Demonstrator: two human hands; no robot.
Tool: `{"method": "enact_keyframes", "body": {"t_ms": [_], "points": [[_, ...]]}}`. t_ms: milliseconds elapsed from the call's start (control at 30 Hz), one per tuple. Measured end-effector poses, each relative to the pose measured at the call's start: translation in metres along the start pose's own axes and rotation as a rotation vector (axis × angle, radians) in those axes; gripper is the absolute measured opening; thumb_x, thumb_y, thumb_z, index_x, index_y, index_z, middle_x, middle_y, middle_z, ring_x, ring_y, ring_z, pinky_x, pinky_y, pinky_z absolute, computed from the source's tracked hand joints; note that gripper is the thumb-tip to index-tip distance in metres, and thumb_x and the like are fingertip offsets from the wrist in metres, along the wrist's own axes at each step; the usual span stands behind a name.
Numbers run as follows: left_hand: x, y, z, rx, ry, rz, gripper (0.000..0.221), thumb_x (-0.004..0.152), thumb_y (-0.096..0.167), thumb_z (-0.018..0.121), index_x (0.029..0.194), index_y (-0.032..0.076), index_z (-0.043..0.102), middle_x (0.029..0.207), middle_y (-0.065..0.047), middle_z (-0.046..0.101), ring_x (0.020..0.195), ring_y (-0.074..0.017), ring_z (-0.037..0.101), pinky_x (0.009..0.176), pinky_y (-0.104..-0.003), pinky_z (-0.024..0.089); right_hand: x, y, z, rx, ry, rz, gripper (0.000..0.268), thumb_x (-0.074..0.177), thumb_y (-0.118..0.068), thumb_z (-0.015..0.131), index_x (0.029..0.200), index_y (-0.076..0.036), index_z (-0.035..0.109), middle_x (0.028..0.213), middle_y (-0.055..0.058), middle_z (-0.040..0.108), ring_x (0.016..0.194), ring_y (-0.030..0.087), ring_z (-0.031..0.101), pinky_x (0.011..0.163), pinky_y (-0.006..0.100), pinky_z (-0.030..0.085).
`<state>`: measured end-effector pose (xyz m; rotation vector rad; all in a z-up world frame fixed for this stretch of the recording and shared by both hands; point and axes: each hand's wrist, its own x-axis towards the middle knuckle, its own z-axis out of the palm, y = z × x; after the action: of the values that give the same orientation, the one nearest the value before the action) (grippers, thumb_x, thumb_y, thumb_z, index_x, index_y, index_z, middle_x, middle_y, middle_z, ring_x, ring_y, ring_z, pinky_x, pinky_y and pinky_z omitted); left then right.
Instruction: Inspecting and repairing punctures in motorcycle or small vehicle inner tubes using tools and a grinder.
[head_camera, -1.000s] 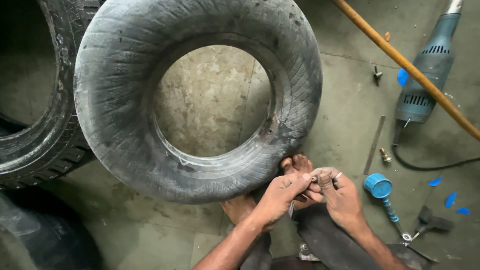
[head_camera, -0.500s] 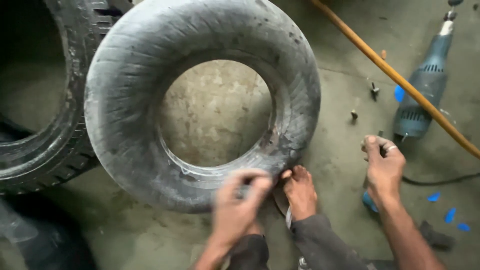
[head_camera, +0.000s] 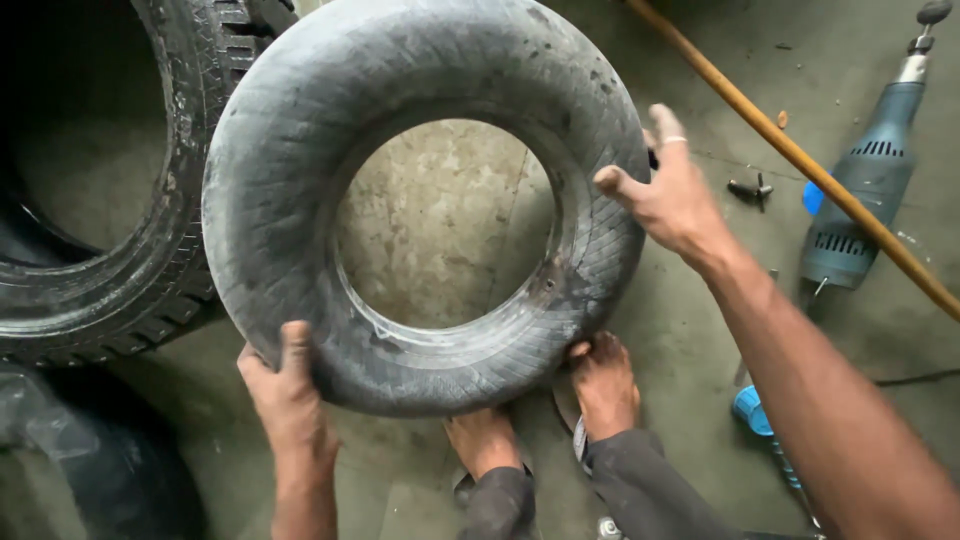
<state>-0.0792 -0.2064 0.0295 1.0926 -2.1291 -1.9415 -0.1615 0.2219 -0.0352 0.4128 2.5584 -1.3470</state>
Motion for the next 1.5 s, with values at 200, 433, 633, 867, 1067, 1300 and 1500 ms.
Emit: {"method": "enact_keyframes", "body": {"t_ms": [200, 433, 633, 867, 1067, 1300, 1500], "points": [[-0.015, 0.033, 0.033, 0.282, 0.026, 0.411, 0.092, 0.083, 0.044, 0.093, 0.142, -0.006, 0.044, 0.133, -0.015, 0.056, 0.124, -0.0239, 0.056, 0.112, -0.040, 0.047, -0.024, -0.022, -0.027, 0.358, 0.129, 0.126, 0.090, 0.089, -0.058, 0.077, 0.149, -0.001, 0.041, 0.131, 0.008, 0.060, 0.121, 0.021, 0.058, 0.106, 0.038, 0.047], [-0.006, 0.104, 0.050, 0.360, -0.250, 0.786, 0.109, 0.071, 0.045, 0.093, 0.152, 0.004, 0.032, 0.140, -0.010, 0.038, 0.135, -0.0257, 0.044, 0.115, -0.042, 0.049, -0.132, -0.031, -0.088, 0.473, 0.275, -0.036, 0.054, 0.102, -0.050, 0.061, 0.136, -0.009, 0.051, 0.121, 0.002, 0.053, 0.108, 0.015, 0.052, 0.096, 0.034, 0.047], [-0.025, 0.080, 0.078, 0.212, -0.556, 0.700, 0.120, 0.064, 0.033, 0.100, 0.157, 0.011, 0.028, 0.152, -0.013, 0.040, 0.142, -0.0292, 0.049, 0.116, -0.048, 0.053, -0.166, -0.038, -0.100, 0.442, 0.432, 0.048, 0.077, 0.084, -0.044, 0.079, 0.137, -0.002, 0.042, 0.127, 0.006, 0.059, 0.113, 0.018, 0.063, 0.089, 0.034, 0.055], [-0.026, 0.070, 0.086, 0.274, -0.341, 0.583, 0.114, 0.056, 0.024, 0.101, 0.150, 0.008, 0.037, 0.145, -0.013, 0.053, 0.130, -0.0262, 0.057, 0.106, -0.039, 0.052, -0.175, 0.041, -0.092, -0.240, 0.423, 0.088, 0.062, 0.083, -0.039, 0.082, 0.130, -0.005, 0.061, 0.105, 0.021, 0.071, 0.095, 0.036, 0.070, 0.081, 0.048, 0.054], [-0.032, 0.061, 0.083, 0.399, -0.225, 0.386, 0.099, 0.051, 0.021, 0.098, 0.138, 0.012, 0.050, 0.121, -0.011, 0.071, 0.111, -0.0238, 0.069, 0.093, -0.037, 0.055, -0.177, 0.142, -0.064, -0.260, 0.529, 0.245, 0.062, 0.082, -0.049, 0.076, 0.125, -0.007, 0.060, 0.104, 0.030, 0.069, 0.104, 0.055, 0.063, 0.078, 0.060, 0.052], [-0.049, 0.082, 0.093, 0.391, -0.234, 0.382, 0.086, 0.049, 0.028, 0.098, 0.123, 0.011, 0.058, 0.114, -0.011, 0.073, 0.104, -0.0263, 0.072, 0.088, -0.039, 0.056, -0.159, 0.194, -0.057, -0.336, 0.415, 0.309, 0.047, 0.082, -0.044, 0.072, 0.116, -0.013, 0.068, 0.101, 0.027, 0.073, 0.104, 0.050, 0.067, 0.085, 0.057, 0.055], [-0.040, 0.051, 0.088, 0.367, -0.250, 0.637, 0.077, 0.056, 0.035, 0.096, 0.115, 0.008, 0.055, 0.106, -0.016, 0.066, 0.101, -0.0343, 0.066, 0.084, -0.045, 0.052, -0.170, 0.195, -0.058, -0.304, 0.455, 0.280, 0.046, 0.083, -0.040, 0.069, 0.120, -0.015, 0.070, 0.103, 0.027, 0.074, 0.106, 0.052, 0.065, 0.086, 0.059, 0.054]]}}
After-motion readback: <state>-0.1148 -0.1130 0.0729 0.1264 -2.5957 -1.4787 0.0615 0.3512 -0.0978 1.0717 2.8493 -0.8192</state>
